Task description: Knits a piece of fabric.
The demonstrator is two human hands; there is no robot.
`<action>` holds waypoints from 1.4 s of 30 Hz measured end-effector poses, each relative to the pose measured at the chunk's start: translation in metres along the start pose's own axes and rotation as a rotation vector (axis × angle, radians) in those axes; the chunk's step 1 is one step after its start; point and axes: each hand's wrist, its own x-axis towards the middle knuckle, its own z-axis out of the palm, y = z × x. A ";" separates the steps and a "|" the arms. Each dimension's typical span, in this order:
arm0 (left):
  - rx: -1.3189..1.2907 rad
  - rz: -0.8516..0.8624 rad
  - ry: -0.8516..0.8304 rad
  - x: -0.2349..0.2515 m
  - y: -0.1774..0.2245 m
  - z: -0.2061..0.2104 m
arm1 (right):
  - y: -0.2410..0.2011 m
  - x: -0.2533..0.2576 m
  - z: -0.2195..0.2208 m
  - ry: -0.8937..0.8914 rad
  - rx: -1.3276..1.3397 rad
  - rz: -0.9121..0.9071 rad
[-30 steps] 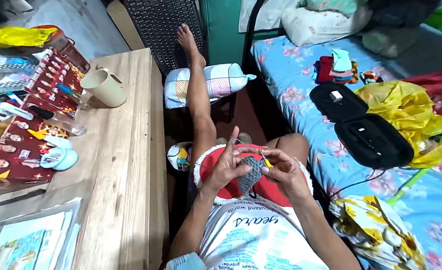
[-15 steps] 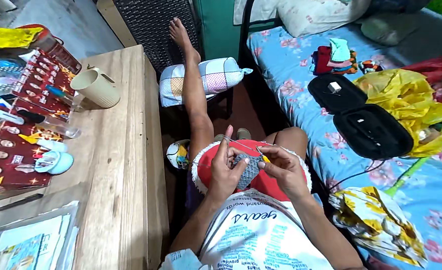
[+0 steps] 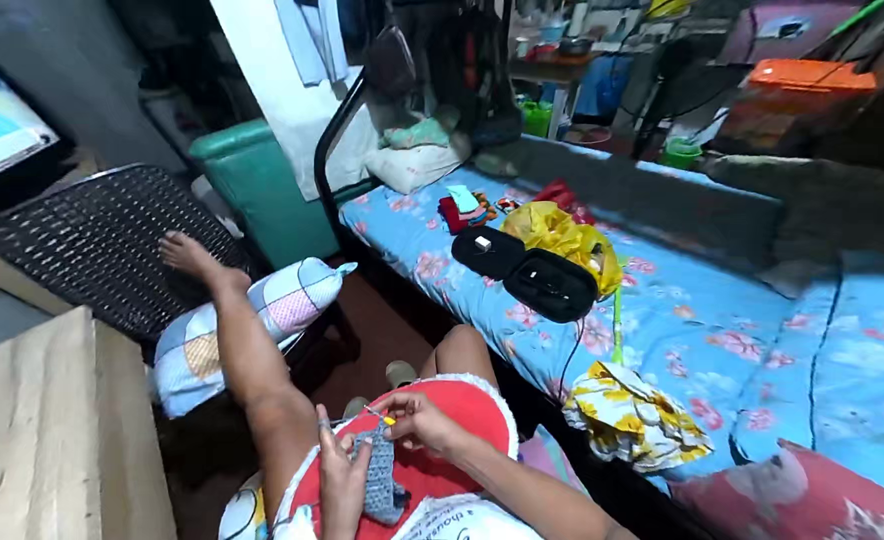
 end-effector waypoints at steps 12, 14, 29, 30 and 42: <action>0.068 -0.128 -0.030 0.009 -0.020 -0.001 | 0.037 0.015 -0.017 -0.049 0.130 0.094; 0.080 -0.134 -0.021 0.008 -0.021 -0.001 | 0.038 0.015 -0.017 -0.053 0.140 0.090; 0.231 -0.004 0.007 0.011 0.000 -0.020 | 0.015 -0.002 0.000 -0.115 0.045 -0.024; 0.365 0.045 0.027 0.012 0.001 -0.025 | 0.010 -0.003 0.002 -0.126 0.039 -0.042; -0.657 0.259 -0.502 0.015 -0.012 -0.087 | -0.008 -0.008 0.011 -0.217 0.120 -0.107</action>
